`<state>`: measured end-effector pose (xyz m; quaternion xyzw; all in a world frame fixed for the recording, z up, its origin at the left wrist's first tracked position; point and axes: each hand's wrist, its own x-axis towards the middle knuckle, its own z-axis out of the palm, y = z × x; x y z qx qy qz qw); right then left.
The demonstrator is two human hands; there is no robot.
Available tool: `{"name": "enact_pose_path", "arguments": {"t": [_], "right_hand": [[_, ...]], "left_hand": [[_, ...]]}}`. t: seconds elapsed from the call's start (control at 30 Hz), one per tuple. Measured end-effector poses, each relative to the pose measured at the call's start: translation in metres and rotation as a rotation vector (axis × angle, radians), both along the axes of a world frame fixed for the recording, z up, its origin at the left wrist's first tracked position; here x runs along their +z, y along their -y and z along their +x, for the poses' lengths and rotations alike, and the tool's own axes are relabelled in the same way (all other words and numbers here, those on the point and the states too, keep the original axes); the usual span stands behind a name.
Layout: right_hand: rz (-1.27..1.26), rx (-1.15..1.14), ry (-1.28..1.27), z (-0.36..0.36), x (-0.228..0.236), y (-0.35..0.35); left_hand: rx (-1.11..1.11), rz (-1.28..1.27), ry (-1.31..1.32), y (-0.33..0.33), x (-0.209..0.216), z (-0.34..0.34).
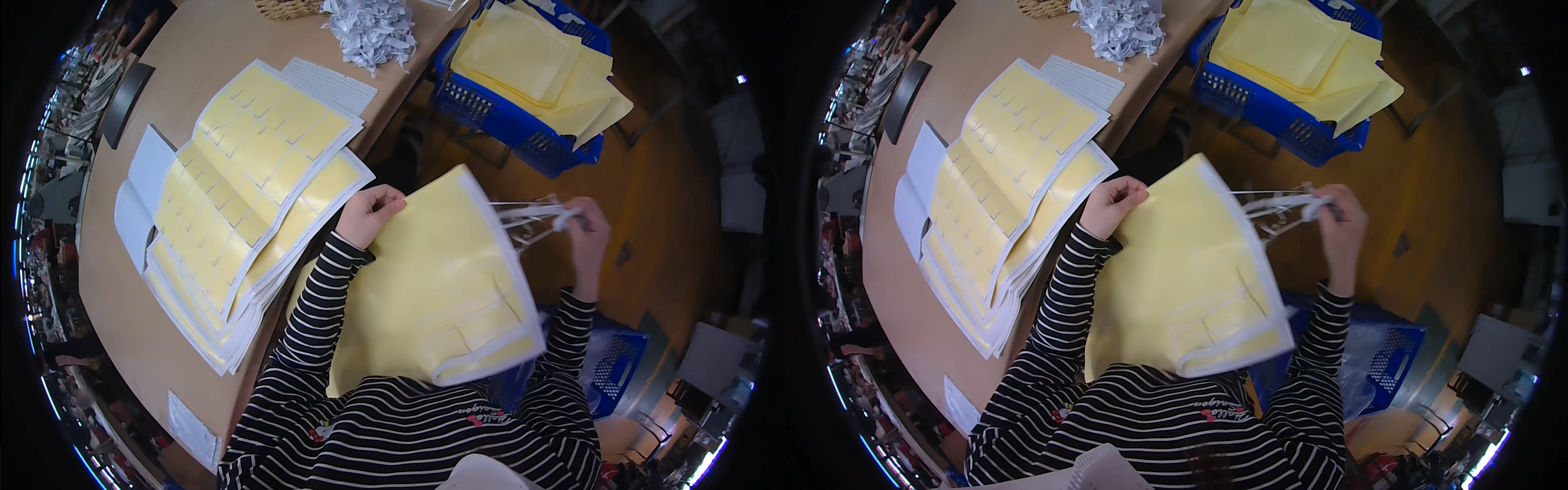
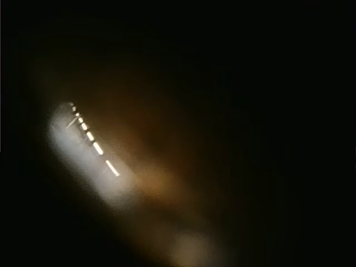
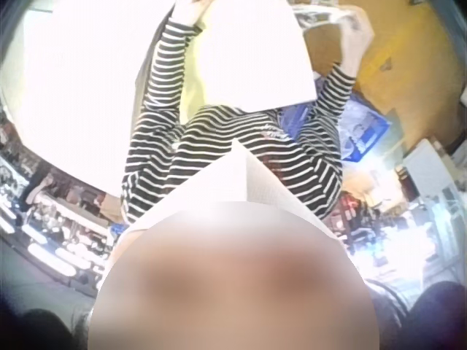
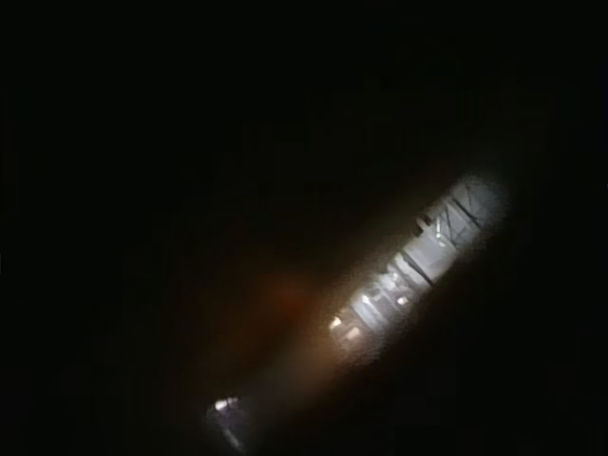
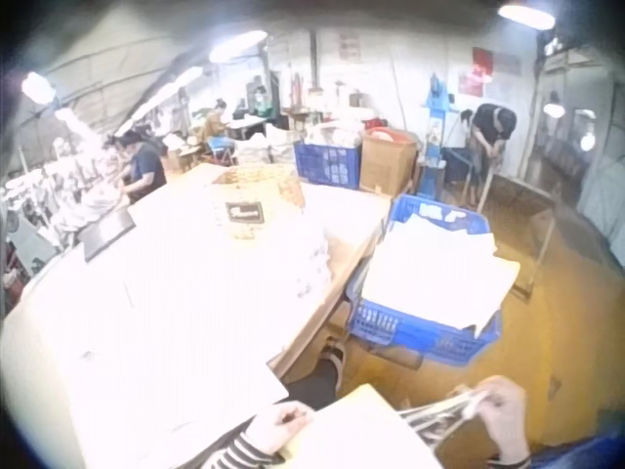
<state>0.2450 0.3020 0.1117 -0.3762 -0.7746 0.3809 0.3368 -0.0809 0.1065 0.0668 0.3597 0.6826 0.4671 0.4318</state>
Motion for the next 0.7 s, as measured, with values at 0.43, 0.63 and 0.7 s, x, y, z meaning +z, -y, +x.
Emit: {"name": "enact_pose_path", "arguments": {"t": [0.43, 0.63, 0.7], "right_hand": [[-0.559, 0.774, -1.138, 0.024, 0.118, 0.001], [-0.923, 1.100, -1.523, -0.026, 0.130, 0.009], [-0.871, 0.913, -1.648, -0.018, 0.134, 0.005]], "left_hand": [[-0.572, 0.606, -0.178, -0.153, 0.109, 0.080], [-0.991, 0.307, 0.124, -0.164, 0.120, 0.086], [-0.729, 0.520, -0.053, -0.155, 0.114, 0.079]]}}
